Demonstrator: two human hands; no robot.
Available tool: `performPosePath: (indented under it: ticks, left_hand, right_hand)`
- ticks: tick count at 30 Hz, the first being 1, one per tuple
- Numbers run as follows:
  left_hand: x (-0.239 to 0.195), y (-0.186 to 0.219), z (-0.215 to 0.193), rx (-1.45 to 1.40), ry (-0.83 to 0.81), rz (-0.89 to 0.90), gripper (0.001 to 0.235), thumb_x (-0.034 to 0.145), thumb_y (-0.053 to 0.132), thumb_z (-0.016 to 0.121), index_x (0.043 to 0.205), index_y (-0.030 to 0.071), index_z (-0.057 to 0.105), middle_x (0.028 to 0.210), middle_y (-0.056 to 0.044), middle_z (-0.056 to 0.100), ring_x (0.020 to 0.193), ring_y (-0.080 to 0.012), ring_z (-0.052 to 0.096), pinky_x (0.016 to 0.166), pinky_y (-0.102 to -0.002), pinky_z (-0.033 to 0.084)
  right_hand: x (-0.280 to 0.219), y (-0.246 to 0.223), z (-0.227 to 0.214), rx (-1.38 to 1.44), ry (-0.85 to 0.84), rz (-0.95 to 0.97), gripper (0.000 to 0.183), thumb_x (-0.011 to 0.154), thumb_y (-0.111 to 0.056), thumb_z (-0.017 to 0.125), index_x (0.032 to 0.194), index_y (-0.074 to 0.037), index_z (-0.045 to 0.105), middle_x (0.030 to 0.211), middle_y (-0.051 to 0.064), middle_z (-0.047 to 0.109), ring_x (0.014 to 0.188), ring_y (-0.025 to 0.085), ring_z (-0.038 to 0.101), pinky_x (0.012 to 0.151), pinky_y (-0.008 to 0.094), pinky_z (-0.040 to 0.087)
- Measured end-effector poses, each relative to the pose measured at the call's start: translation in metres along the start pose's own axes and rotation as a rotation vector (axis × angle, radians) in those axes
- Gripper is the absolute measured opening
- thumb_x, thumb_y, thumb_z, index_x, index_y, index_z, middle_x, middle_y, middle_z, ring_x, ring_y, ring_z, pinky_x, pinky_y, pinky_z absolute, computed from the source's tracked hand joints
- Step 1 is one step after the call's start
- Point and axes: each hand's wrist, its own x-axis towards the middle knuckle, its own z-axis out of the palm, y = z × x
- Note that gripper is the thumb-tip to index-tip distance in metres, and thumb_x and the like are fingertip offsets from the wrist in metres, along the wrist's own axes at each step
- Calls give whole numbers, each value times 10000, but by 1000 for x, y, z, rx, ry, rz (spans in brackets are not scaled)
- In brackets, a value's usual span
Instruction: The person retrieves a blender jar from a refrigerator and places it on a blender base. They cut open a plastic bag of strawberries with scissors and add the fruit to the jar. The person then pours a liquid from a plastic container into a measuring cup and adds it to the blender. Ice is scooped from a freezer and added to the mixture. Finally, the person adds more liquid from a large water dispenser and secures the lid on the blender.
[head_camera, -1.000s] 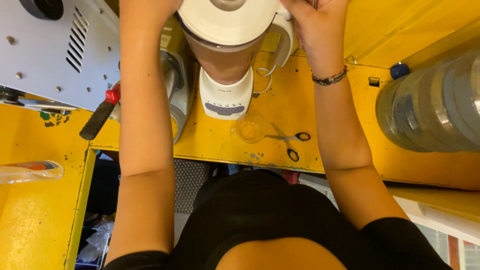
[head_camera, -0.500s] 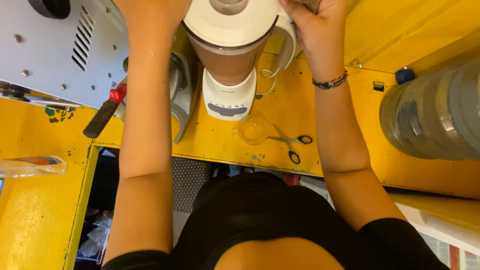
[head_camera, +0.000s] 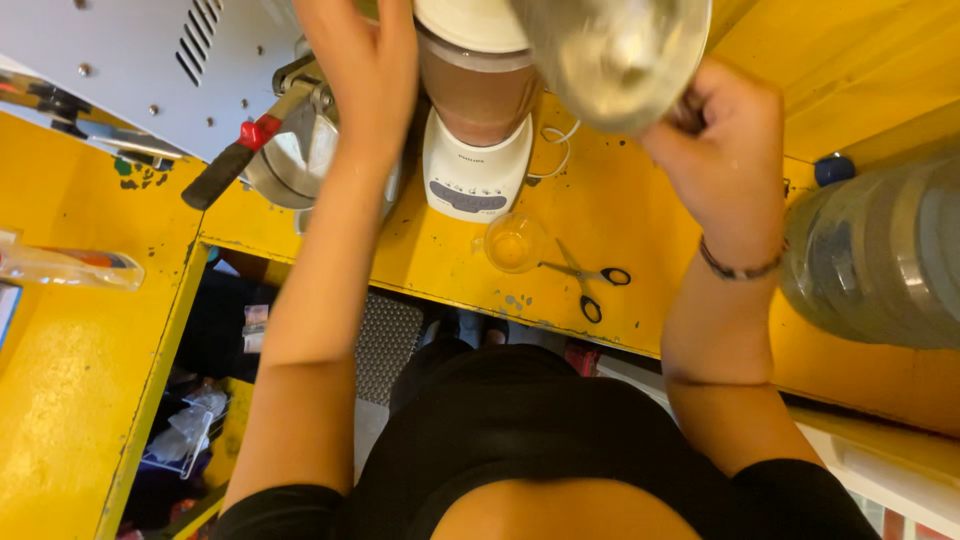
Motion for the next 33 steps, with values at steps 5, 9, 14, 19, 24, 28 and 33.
performPosePath:
  ticks: [5,9,14,19,24,28,33]
  left_hand:
    - [-105,42,-49,-487,19,3,445,1213,352,421,1535,48,373,1469,-110,483,1374,-221,491,1229,-342,349]
    - [-177,24,-75,-567,102,-258,564,1163,415,349,1560,14,347,1504,-165,521,1447,-266,483,1254,-391,325]
    - [-285,-14,-96,-588,342,-793,424,1100,350,435,1365,40,552,1309,-132,622,1198,-247,600,1031,-371,491]
    - [-392,-26,-114,-992,657,-1071,325,1020,279,533,1291,106,581,1308,-92,640,1164,-231,647,984,-407,558]
    - [-470,6,-159,-1121,996,-924,401,1025,368,516,1293,77,580,1292,-114,647,1144,-253,650,976,-427,553]
    - [-535,58,-215,-990,1293,-806,414,1020,380,515,1342,122,536,1358,-66,614,1225,-206,621,1046,-396,526]
    - [-657,121,-295,-935,1573,-776,434,996,356,536,1345,99,532,1276,-83,612,1109,-214,618,958,-388,519]
  right_hand:
    - [-30,-25,0,10,-279,135,354,845,-5,719,1186,-16,625,936,-32,703,822,10,589,724,201,481]
    - [-33,-19,26,-229,-577,133,448,795,-132,792,1215,-85,643,849,106,769,669,138,683,638,289,535]
    - [-42,0,91,-228,-880,-25,484,771,-218,796,1211,-101,634,878,144,747,730,231,740,624,341,544]
    - [-62,-10,156,-262,-1255,-74,428,786,-298,821,1126,-102,648,757,137,742,627,261,713,607,360,535]
    - [-115,-61,228,-145,-1543,-149,419,785,-271,799,1142,-105,656,750,89,772,573,186,717,583,326,538]
    - [-192,-104,283,-142,-1774,-106,400,794,-211,786,1155,-95,658,742,46,764,555,124,651,519,303,527]
    - [-320,-150,342,-59,-1975,-203,411,820,-175,798,1199,-90,664,702,5,706,557,70,591,528,248,484]
